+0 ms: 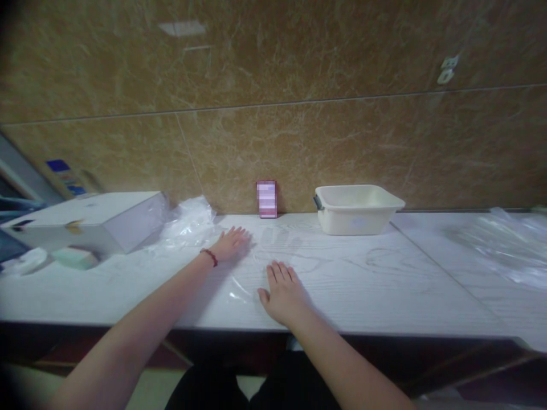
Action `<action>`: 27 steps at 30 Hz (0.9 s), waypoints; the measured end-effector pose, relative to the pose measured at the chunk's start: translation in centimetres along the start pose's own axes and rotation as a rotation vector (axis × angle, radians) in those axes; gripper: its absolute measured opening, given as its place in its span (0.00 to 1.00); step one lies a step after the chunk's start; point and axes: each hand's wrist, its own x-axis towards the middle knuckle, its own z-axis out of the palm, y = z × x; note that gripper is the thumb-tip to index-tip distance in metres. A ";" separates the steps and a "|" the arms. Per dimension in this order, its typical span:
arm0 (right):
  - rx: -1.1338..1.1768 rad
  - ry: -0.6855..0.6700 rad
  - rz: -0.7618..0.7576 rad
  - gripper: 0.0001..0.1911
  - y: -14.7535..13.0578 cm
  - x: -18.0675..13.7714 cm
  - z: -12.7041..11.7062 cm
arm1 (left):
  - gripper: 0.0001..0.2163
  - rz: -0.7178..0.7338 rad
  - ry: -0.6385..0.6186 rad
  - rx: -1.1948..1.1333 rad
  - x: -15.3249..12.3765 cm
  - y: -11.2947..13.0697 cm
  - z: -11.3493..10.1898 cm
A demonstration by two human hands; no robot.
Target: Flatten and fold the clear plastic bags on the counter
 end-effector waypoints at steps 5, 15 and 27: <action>0.006 -0.014 0.001 0.31 0.0 0.0 -0.1 | 0.26 0.236 -0.078 0.002 -5.6 2.1 -0.3; -0.002 0.003 0.055 0.33 0.0 -0.4 -0.3 | 0.40 0.150 -0.123 0.060 -10.2 0.9 -0.2; 0.078 0.161 0.106 0.22 -0.1 -0.4 -1.1 | 0.23 -0.111 0.160 -0.042 -9.1 -0.7 1.1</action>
